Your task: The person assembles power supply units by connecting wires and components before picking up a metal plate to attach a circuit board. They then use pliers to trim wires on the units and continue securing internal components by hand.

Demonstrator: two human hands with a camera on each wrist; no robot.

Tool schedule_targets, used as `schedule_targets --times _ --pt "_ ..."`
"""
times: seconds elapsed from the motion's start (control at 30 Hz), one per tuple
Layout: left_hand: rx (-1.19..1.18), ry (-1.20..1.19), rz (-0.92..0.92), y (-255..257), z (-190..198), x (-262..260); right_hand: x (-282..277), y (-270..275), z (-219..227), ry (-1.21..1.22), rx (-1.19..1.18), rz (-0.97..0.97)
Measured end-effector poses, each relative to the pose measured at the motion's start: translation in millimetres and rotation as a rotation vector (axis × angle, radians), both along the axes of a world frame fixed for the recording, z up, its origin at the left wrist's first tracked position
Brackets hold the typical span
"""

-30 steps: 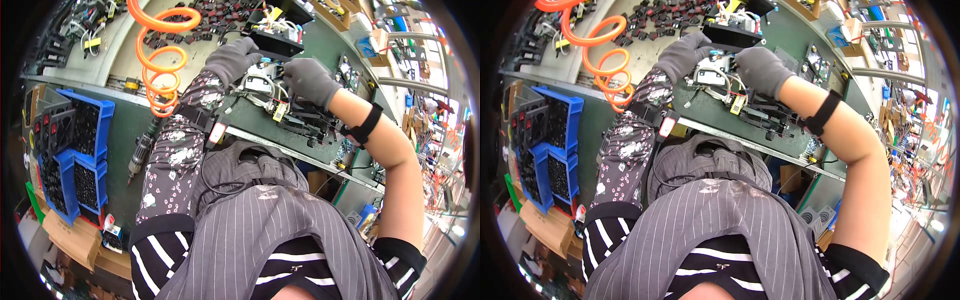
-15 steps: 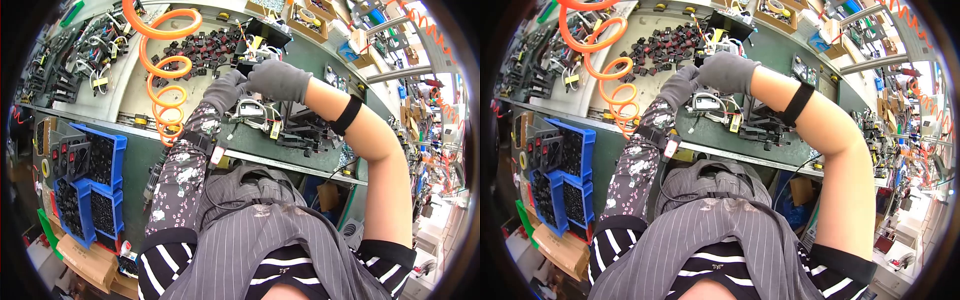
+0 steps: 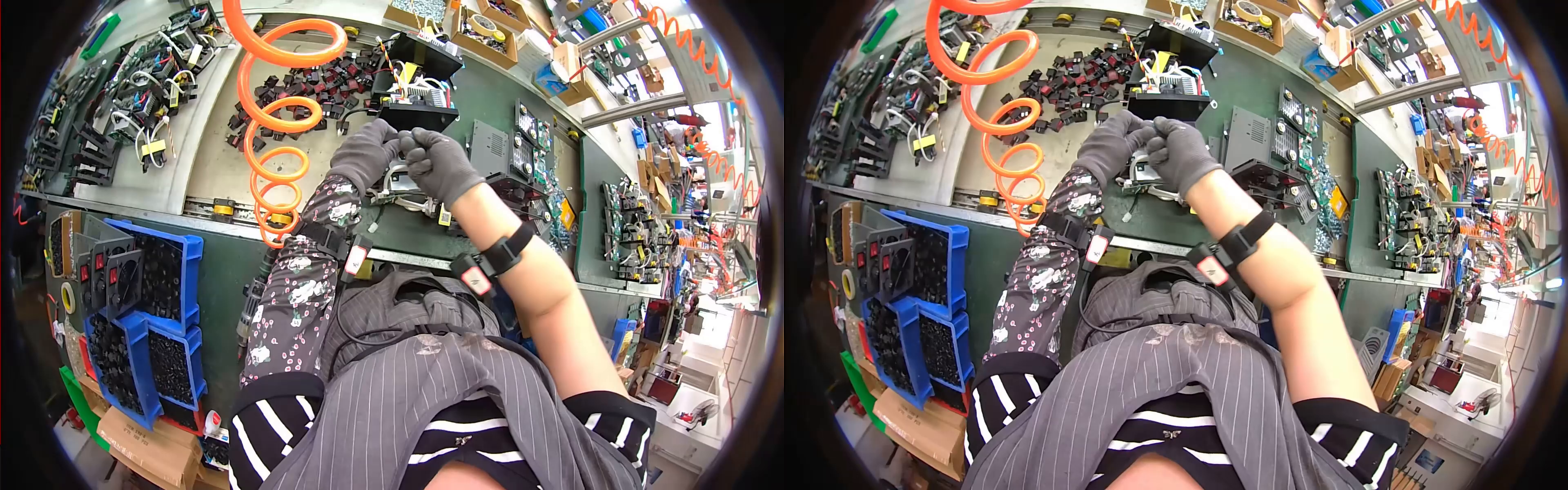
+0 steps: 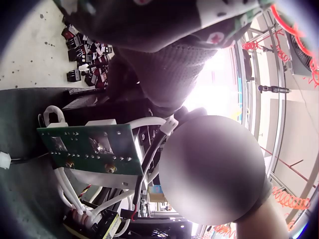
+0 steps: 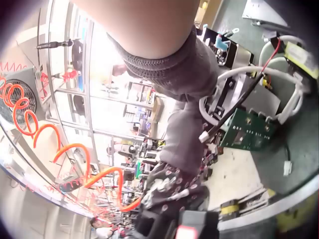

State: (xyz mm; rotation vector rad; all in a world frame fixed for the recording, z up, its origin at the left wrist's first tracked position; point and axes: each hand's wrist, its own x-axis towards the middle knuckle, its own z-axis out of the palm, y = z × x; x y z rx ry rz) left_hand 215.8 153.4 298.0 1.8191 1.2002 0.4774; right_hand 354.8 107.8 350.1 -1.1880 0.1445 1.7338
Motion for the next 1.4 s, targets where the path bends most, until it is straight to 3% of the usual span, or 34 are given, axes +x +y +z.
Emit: schedule_targets --times 0.03,0.1,0.17,0.23,0.27,0.33,0.37,0.43,0.5,0.57,0.63,0.7,0.77,0.83,0.9,0.93,1.27,1.4 --pt "0.021 -0.005 -0.007 1 -4 0 0 1 1 -0.001 0.0 -0.001" --pt "0.035 -0.011 -0.021 0 -2 0 1 -2 8 -0.303 0.055 0.242" --pt "-0.004 0.01 -0.018 2 1 1 11 -4 38 -1.282 0.166 0.845" --pt "0.007 -0.007 -0.02 1 -3 1 8 -10 48 -2.144 0.477 0.851" --pt "0.033 -0.003 -0.025 1 -4 1 6 -9 53 -2.143 0.471 0.858" --pt "0.072 -0.013 -0.022 3 -6 2 0 1 62 -2.354 0.642 1.15" --pt "0.067 -0.014 -0.023 4 -7 2 -3 6 63 -2.351 0.639 1.155" --pt "0.098 -0.028 -0.026 4 -11 2 -9 17 62 -2.388 0.504 1.596" --pt "0.058 -0.007 -0.023 1 2 -1 -18 26 66 -2.394 0.513 1.732" --pt "0.06 0.018 -0.02 -1 9 -3 -31 30 74 -2.35 0.406 2.051" --pt "0.038 0.008 -0.018 1 5 -2 -22 38 66 -2.299 0.435 2.141" --pt "0.086 -0.003 -0.028 3 0 0 -15 42 63 -2.305 0.294 2.146" --pt "0.127 0.003 -0.022 4 -5 1 -8 40 71 -2.185 0.134 2.005" --pt "0.129 0.013 -0.031 2 -1 0 14 43 62 -2.065 0.142 1.878" --pt "0.098 0.037 -0.035 2 3 0 36 53 56 -1.579 0.018 1.759" --pt "0.102 0.031 -0.034 3 0 1 47 55 51 -1.444 0.063 1.73" --pt "0.079 0.026 -0.031 3 4 -1 56 30 38 -1.326 0.108 1.349" --pt "0.093 0.039 -0.036 1 7 -1 48 25 37 -1.411 0.081 1.331"
